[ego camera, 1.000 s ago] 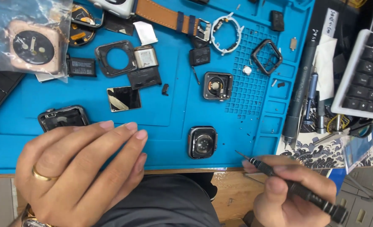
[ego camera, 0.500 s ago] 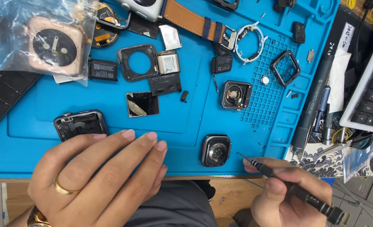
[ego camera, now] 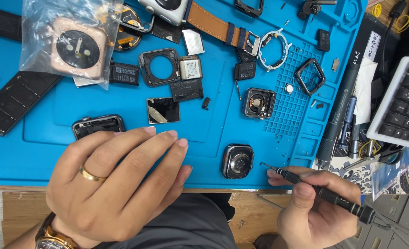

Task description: Assembling and inspecting internal components of a smartwatch using precision tools on a repair mat.

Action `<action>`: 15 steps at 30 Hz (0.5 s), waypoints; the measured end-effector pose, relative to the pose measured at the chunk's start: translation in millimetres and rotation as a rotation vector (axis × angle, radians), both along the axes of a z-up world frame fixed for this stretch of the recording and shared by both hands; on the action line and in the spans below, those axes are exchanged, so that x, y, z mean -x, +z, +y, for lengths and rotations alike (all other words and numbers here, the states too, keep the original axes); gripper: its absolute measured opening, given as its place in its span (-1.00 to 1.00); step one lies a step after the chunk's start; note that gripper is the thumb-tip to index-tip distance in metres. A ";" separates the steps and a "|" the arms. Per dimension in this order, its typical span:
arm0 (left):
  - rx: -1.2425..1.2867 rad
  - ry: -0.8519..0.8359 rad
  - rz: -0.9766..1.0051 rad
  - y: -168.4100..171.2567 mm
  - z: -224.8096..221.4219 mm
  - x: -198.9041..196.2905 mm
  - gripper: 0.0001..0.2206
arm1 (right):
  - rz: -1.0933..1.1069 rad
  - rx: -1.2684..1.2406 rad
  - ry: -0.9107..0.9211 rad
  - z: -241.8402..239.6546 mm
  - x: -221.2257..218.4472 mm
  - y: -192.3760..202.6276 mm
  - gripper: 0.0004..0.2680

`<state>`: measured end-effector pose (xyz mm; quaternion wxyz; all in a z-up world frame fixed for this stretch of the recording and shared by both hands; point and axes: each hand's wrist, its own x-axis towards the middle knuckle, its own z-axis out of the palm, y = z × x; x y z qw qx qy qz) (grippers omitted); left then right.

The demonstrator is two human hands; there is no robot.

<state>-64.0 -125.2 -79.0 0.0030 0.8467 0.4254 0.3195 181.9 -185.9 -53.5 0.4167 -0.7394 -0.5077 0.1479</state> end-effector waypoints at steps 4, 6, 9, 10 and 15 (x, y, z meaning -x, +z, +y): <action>-0.016 0.005 0.001 0.3 1.0 0.2 -0.80 | -0.007 -0.007 0.014 1.8 0.2 0.5 -0.75; -0.017 0.005 -0.001 0.4 1.0 0.4 -0.80 | -0.018 -0.001 0.007 3.9 4.7 2.7 -0.74; -0.016 0.001 -0.002 0.0 0.6 0.4 -0.80 | -0.031 -0.004 0.006 3.7 5.7 2.8 -0.72; -0.015 -0.002 -0.001 -0.1 0.5 0.4 -0.80 | -0.032 -0.012 0.013 3.2 5.1 2.4 -0.72; -0.012 -0.004 0.006 -0.5 -0.4 0.7 -0.79 | -0.016 -0.020 0.003 0.4 2.8 0.0 -0.72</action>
